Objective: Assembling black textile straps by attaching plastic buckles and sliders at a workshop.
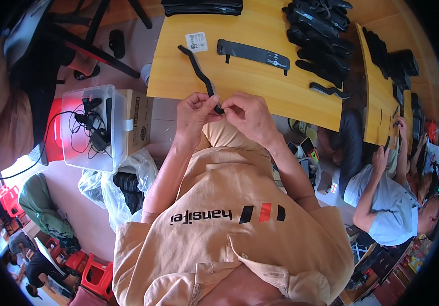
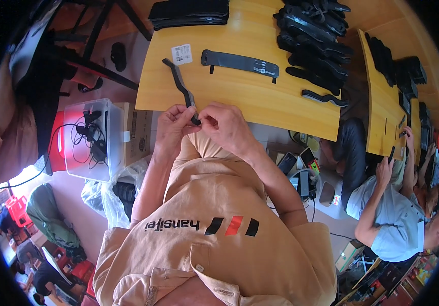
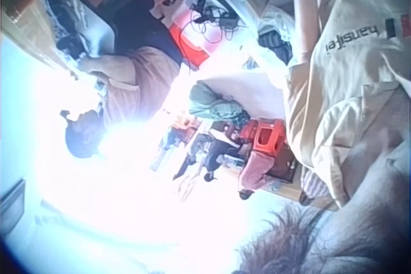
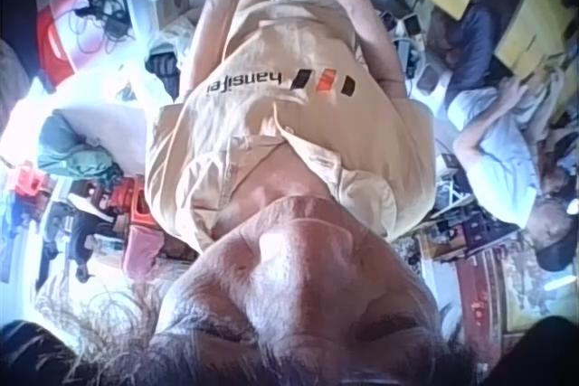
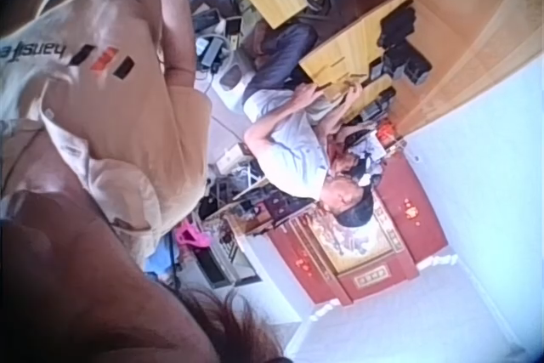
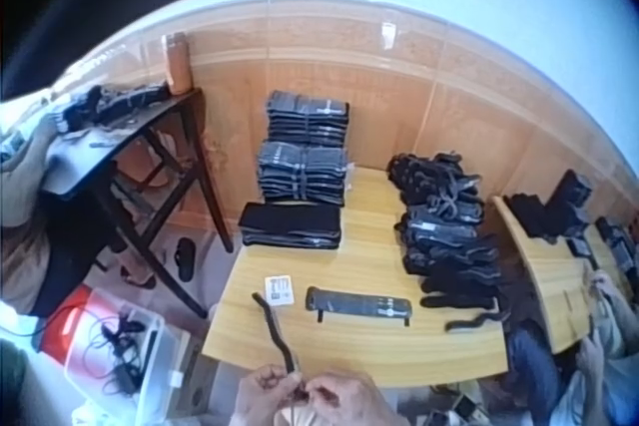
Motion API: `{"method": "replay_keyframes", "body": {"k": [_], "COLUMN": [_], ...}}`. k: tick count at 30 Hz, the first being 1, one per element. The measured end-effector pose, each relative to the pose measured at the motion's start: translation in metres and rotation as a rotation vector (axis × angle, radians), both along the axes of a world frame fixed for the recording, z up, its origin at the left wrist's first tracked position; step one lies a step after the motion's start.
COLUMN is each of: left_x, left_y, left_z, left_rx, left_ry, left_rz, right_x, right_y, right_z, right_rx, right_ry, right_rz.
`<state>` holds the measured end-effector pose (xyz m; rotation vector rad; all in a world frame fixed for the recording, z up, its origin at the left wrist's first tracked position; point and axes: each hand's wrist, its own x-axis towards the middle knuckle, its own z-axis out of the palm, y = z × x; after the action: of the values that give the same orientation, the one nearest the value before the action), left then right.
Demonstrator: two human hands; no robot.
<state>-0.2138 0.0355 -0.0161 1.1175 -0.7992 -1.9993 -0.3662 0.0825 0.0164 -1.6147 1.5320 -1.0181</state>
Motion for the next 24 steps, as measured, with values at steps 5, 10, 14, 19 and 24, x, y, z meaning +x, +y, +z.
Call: {"method": "replay_keyframes", "body": {"k": [5, 10, 14, 19, 24], "left_x": [0.007, 0.017, 0.016, 0.017, 0.016], "left_y": [0.004, 0.002, 0.002, 0.003, 0.004], "left_z": [0.009, 0.004, 0.006, 0.006, 0.008], "left_rx": [-0.217, -0.340, -0.332, -0.367, -0.410], "left_ry": [-0.283, -0.393, -0.348, -0.367, -0.371], "left_rz": [-0.126, -0.244, -0.266, -0.286, -0.273], "right_x": [0.007, 0.012, 0.015, 0.020, 0.023], "right_y": [0.001, -0.002, -0.004, -0.006, -0.007], "right_z": [-0.010, -0.014, -0.026, -0.027, -0.028], "right_rx": [-0.023, -0.024, -0.044, -0.167, -0.203], "right_ry": [0.013, -0.017, -0.023, 0.131, 0.124], "right_rz": [-0.054, -0.075, -0.063, -0.058, -0.072]}}
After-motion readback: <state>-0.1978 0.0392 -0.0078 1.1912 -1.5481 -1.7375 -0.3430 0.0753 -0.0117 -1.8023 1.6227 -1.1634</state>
